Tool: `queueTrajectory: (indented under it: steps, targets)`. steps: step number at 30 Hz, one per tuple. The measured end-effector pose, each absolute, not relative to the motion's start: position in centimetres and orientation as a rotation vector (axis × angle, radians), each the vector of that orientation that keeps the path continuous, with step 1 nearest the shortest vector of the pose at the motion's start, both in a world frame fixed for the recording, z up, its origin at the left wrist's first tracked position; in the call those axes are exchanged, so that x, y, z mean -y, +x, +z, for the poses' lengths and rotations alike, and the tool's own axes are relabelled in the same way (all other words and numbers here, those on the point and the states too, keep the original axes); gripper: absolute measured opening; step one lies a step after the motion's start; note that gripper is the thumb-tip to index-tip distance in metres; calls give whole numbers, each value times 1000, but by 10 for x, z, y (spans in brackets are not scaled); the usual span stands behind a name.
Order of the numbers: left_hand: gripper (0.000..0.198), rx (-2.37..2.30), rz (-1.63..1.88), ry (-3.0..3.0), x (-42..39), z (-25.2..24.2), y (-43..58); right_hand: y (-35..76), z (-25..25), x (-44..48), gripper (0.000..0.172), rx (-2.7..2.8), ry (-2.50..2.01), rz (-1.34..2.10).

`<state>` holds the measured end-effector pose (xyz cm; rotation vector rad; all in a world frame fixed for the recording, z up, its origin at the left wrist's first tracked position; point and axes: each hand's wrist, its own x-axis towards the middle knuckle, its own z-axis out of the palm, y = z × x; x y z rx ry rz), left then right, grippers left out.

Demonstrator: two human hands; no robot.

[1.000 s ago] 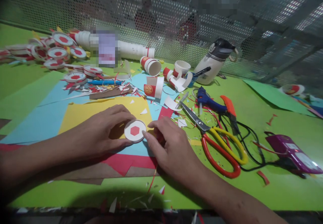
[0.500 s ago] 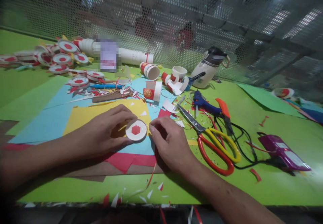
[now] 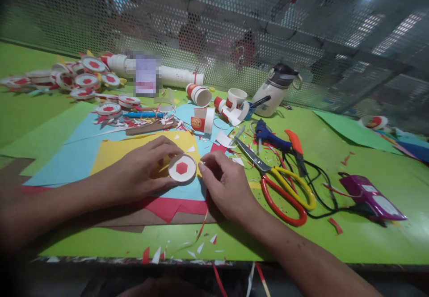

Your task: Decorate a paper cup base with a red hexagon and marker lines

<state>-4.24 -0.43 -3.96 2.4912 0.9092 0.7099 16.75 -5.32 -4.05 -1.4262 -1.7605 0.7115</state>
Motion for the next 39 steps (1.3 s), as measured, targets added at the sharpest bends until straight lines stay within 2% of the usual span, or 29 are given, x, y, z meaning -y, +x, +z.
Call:
queueTrajectory:
  steps: [13,22,29,39]
  targets:
    - [35,-750,803,2516,4,-40,-42,160,-33,57,40,1539,-1295,1015]
    - [42,-695,835,2282,2,-40,-45,160,-31,54,41,1377,-1224,1198]
    - [43,-694,779,2003,3,-42,-44,160,-30,52,41,1380,-1202,1182]
    - [40,-752,779,2021,5,-39,-41,159,-27,54,40,1353,-1176,1238]
